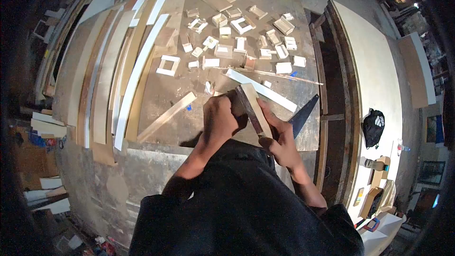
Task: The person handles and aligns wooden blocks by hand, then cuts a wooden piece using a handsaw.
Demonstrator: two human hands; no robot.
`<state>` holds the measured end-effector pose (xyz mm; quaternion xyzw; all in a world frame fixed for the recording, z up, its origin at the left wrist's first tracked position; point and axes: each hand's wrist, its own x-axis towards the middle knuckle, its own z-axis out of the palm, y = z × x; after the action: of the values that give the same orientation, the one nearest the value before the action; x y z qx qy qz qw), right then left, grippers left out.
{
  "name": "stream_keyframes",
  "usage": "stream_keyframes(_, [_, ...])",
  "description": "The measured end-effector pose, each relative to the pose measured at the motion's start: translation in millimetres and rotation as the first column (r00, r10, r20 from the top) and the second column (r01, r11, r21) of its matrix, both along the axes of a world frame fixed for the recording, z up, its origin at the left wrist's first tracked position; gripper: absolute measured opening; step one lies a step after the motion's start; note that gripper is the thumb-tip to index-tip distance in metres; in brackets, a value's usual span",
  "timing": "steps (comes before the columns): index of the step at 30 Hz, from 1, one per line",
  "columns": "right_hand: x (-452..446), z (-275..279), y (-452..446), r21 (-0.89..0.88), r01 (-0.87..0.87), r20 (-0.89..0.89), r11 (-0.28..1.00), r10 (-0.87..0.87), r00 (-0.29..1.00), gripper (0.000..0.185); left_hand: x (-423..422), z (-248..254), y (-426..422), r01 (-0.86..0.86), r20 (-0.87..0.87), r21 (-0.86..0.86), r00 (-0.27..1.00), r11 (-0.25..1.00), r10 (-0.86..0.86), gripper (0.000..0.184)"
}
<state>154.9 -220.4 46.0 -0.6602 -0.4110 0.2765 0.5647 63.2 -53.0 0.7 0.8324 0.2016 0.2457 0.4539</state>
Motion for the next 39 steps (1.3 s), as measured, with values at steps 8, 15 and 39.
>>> stream_keyframes(8, [1,-20,-11,-0.033,0.061,-0.185,0.998,-0.066,0.981,0.074,-5,22,-10,0.082,-0.038,-0.056,0.996,0.995,-0.084,0.028])
stream_keyframes(15, [34,-42,-12,-0.187,0.232,-0.223,0.955,-0.271,0.936,0.068,-25,20,1,0.237,0.027,-0.695,0.952,0.678,-0.304,0.019])
stream_keyframes(39, [21,-106,-55,-0.351,0.245,-0.208,0.904,-0.330,0.921,0.063,-65,-296,45,0.168,-0.414,-0.043,0.894,0.985,-0.171,0.033])
